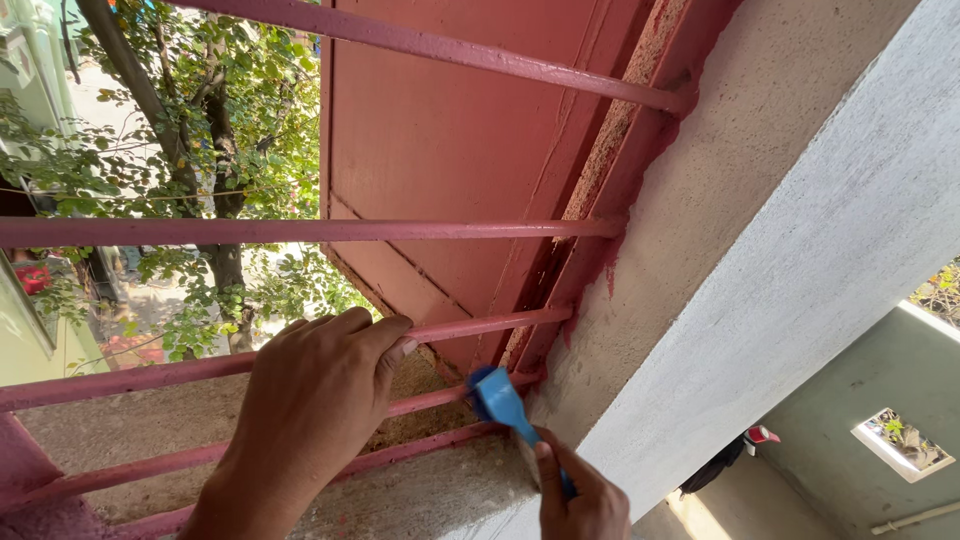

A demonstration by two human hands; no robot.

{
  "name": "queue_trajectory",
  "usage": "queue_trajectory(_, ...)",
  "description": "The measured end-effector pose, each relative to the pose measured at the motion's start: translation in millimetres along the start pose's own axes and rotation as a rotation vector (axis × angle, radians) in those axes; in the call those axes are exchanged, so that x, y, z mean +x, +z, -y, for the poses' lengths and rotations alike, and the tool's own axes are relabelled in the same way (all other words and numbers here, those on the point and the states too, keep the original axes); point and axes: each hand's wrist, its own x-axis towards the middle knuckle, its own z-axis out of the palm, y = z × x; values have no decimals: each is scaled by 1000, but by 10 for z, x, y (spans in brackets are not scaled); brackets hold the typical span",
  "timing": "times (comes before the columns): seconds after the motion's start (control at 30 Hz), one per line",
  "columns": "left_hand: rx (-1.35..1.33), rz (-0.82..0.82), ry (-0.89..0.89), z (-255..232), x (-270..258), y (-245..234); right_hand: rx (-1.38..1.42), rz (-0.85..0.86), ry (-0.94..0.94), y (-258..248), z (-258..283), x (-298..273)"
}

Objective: The person scrubs a pink metal railing and adjacent wall with a blue brush, repeatedly dipping the brush into a blue bucket of water. The person works along the horizontal bars and vertical sections of the railing, focusing on the junction with the wall.

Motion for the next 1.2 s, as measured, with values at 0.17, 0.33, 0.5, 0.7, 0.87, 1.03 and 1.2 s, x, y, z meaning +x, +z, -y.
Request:
queue_trajectory(0.17,-12,-32,-108,71,-124,-256,41,5,-43,142,63,-100)
queue_trajectory(0.33,30,4,-187,318,-303,-505,127,61,-69,266,119,-210)
queue_trajectory(0.5,57,-99,-52,500,-456,-457,84,82,21,225,173,-142)
queue_trajectory(0.7,117,-158,0,525,-488,-390,280,146,-287,637,668,-509)
queue_trajectory(0.87,178,-164,-47,443,-486,-323,247,23,-225,341,511,-332)
queue_trajectory(1.03,245,-287,-17,363,-466,-266,201,112,-304,540,576,-391)
queue_trajectory(1.2,227,-344,31,365,-506,-261,293,82,-449,628,673,-506)
